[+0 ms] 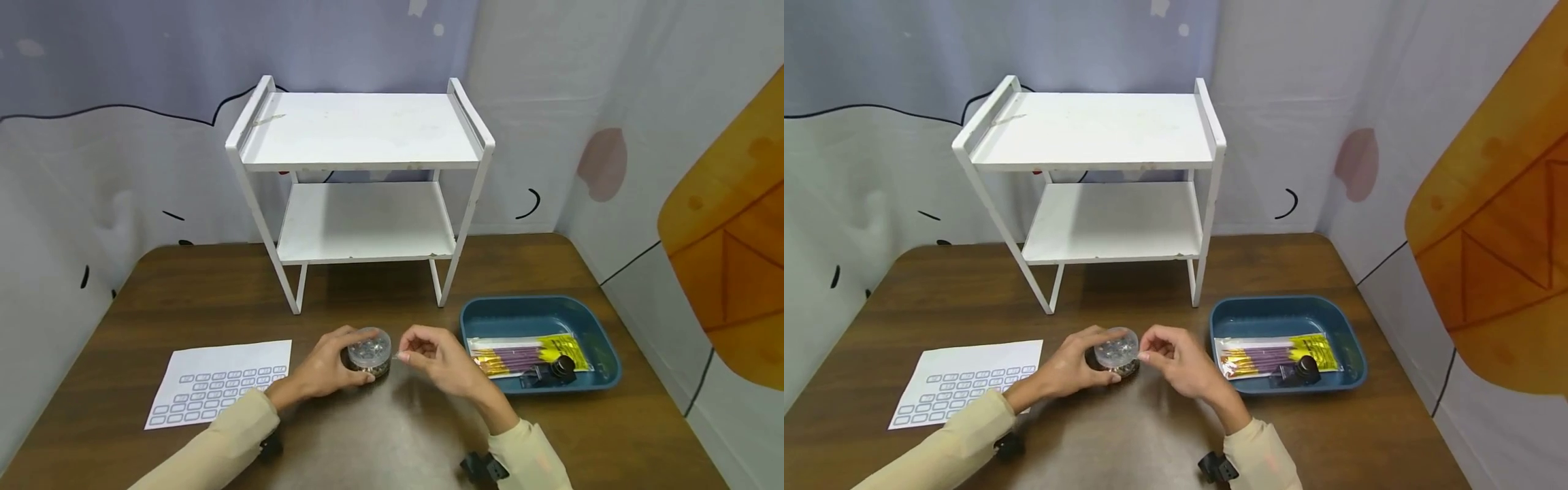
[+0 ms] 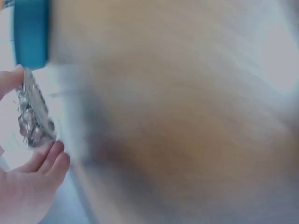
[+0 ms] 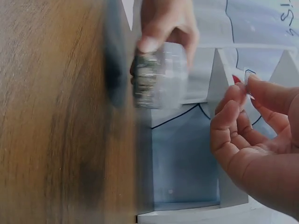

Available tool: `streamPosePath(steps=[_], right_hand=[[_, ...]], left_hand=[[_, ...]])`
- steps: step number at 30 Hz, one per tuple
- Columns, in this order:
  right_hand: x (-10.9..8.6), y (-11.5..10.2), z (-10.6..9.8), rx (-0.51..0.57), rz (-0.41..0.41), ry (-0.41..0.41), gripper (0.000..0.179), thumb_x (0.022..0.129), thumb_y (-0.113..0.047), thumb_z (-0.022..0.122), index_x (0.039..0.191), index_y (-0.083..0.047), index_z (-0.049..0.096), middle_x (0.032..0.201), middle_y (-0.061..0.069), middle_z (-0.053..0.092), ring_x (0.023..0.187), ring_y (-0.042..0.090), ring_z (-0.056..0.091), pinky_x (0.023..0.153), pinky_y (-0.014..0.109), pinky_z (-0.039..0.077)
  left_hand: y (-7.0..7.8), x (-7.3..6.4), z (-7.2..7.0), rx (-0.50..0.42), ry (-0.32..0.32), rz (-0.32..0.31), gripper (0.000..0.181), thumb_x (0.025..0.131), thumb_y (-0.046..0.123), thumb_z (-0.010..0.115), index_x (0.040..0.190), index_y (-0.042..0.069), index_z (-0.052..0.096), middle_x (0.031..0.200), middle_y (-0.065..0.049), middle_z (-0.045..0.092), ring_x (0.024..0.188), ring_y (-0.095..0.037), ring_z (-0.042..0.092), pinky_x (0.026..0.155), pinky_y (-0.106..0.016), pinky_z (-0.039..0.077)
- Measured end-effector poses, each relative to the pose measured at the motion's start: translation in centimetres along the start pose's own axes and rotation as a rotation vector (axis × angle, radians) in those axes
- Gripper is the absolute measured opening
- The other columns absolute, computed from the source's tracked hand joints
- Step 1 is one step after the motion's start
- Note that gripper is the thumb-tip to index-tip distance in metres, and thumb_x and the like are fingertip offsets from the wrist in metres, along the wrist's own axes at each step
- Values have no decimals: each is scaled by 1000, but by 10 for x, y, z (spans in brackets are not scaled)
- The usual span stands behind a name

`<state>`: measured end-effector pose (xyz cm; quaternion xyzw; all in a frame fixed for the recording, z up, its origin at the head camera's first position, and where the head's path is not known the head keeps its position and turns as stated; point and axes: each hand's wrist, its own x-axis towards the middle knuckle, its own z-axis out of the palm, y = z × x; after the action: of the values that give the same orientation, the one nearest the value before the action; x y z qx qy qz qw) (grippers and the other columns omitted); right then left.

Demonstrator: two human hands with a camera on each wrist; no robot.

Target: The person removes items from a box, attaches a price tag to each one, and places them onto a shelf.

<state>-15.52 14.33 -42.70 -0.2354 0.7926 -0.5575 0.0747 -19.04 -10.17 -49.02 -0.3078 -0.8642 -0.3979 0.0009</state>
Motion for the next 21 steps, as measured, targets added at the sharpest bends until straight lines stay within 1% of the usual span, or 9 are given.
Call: streamPosePath(steps=[2,4,7,10,14,17,21], right_hand=[[-1,-2,2,-53,-18,2,3,93,-6,67,91,-3,68,83,9,65,73,8,55,65,21,49],[-4,-5,4,-96,-38,14,3,93,-6,68,92,-4,70,85,8,67,73,6,55,65,21,49],[-8,-9,9,-114,-63,63,7,91,-5,70,96,-4,73,89,9,71,74,4,57,66,21,51],[-12,-14,14,-65,-78,142,10,89,-3,72,98,-1,72,87,11,70,74,3,58,66,22,54],[-15,-21,21,24,-92,259,9,85,-2,75,92,0,69,81,13,68,73,3,61,66,23,56],[-15,-25,26,77,-96,327,9,84,0,76,87,1,68,81,14,68,73,3,63,67,23,57],[-13,-26,32,123,-96,396,9,83,1,77,85,2,68,80,16,68,71,4,62,65,22,56]], left_hand=[[6,1,-8,-81,-28,-25,74,70,23,91,137,16,62,112,-6,68,100,-19,63,88,-33,53],[15,2,-16,-161,-56,-48,73,71,24,90,138,16,61,114,-6,69,100,-17,63,89,-33,52],[28,2,-27,-264,-89,-76,73,72,24,89,139,16,60,117,-6,68,102,-16,61,91,-34,51],[38,1,-33,-369,-93,-91,72,74,21,87,140,14,59,124,-11,65,105,-18,62,93,-32,52],[43,0,-35,-499,-87,-101,71,77,13,85,142,9,56,136,-19,59,111,-24,63,94,-27,53],[46,-1,-35,-543,-71,-108,71,78,9,84,143,8,55,142,-20,55,115,-27,62,95,-24,52],[48,0,-33,-557,-40,-110,72,77,7,84,143,9,55,147,-17,53,120,-29,59,98,-22,51]])
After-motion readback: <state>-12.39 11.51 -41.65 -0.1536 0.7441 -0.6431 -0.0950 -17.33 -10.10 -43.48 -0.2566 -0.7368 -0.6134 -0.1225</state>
